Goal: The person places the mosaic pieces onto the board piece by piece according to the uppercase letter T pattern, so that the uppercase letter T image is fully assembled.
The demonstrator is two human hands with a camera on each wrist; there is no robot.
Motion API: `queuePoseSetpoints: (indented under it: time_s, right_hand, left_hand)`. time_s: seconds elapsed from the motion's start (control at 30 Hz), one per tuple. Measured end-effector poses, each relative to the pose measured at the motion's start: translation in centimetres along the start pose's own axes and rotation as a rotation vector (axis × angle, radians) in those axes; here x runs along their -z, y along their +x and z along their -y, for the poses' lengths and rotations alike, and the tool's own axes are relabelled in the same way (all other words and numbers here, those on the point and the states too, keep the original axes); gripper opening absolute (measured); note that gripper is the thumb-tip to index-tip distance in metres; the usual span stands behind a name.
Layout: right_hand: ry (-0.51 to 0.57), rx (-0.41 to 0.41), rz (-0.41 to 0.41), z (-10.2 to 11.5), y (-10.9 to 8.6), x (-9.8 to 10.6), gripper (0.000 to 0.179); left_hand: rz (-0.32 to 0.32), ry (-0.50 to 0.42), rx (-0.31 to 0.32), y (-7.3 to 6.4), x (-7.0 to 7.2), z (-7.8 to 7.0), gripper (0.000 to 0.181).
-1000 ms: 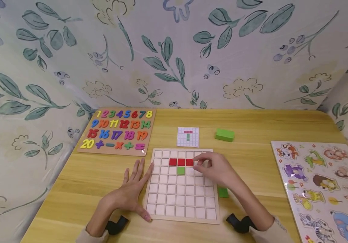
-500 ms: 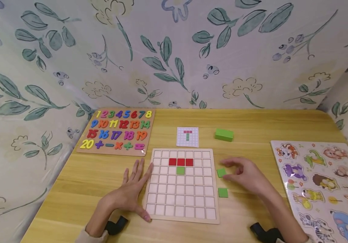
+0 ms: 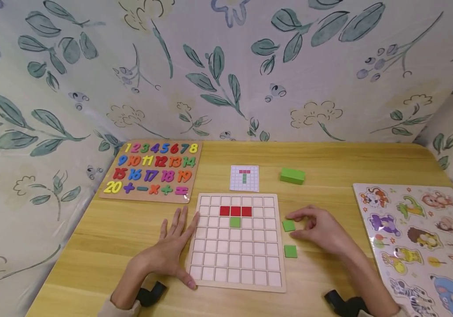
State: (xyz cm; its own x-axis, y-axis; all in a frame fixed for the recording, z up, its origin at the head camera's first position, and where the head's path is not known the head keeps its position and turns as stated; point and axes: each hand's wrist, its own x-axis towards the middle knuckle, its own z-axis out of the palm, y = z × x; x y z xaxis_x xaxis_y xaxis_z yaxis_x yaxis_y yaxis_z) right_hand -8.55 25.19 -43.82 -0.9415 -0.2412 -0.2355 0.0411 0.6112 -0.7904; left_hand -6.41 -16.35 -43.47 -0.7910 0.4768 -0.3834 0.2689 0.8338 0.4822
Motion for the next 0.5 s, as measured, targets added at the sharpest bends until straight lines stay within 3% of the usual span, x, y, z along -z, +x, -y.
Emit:
queuePoseSetpoints:
  time_s: [0.5]
  right_hand:
    - [-0.081,0.041,0.015,0.14,0.47,-0.05,0.026]
  left_hand:
    - [-0.005,-0.003,-0.006,0.05,0.02,0.09,0.16]
